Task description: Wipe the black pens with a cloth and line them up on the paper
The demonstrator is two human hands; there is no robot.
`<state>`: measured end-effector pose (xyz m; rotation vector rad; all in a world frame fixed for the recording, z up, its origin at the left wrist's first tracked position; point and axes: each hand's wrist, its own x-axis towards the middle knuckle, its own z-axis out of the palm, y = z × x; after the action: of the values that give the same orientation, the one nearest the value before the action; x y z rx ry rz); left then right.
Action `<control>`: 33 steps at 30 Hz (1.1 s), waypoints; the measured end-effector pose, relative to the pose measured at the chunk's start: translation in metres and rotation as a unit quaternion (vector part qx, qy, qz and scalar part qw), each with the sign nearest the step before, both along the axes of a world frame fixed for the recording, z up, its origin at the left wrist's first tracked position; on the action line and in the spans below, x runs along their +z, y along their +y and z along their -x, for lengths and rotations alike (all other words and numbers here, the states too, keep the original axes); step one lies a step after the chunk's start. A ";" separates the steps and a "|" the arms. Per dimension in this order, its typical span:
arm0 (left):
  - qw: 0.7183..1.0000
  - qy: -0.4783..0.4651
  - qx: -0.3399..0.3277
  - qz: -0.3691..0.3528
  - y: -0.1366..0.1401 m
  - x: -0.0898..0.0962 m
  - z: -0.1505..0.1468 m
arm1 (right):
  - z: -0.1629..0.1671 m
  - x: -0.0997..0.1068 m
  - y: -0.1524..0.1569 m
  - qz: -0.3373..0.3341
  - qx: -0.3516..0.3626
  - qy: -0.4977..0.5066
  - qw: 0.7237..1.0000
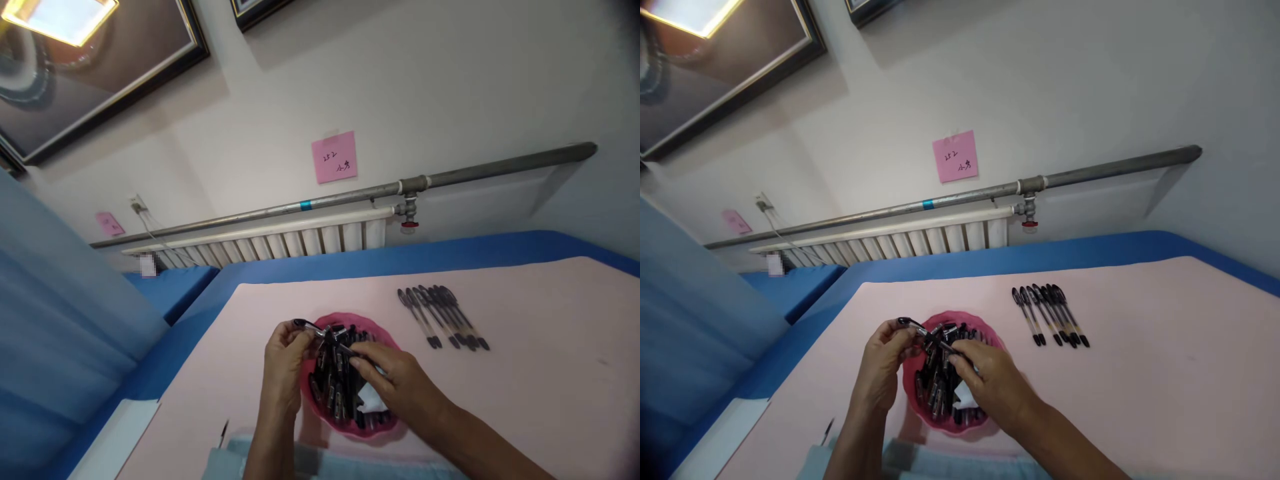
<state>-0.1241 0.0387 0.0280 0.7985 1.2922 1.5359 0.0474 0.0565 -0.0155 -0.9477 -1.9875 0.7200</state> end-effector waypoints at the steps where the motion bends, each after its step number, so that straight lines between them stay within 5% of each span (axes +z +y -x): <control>1: 1.000 0.005 -0.008 -0.001 0.000 0.000 -0.001 | 0.000 0.000 0.000 0.000 -0.001 0.001 1.000; 11: 0.996 -0.012 -0.084 0.027 -0.002 -0.004 -0.012 | 0.002 0.015 -0.007 0.025 -0.028 0.023 0.999; 15: 0.994 0.022 -0.097 0.051 -0.005 -0.002 -0.012 | -0.026 0.017 0.014 0.002 -0.164 0.037 0.986; 20: 0.988 0.063 -0.121 0.077 -0.007 -0.004 -0.012 | -0.096 0.001 0.043 0.021 -0.370 0.022 0.929; 26: 0.985 0.078 -0.134 0.075 -0.009 -0.003 -0.011 | -0.161 -0.004 0.056 0.029 -0.423 -0.021 0.906; 33: 0.982 0.102 -0.133 0.086 -0.008 -0.002 -0.015 | -0.161 -0.013 0.063 0.040 -0.419 -0.026 0.907</control>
<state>-0.1092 0.0302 0.0256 0.9916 1.3823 1.1389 0.2087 0.1198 -0.0283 -1.7148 -1.3728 0.2774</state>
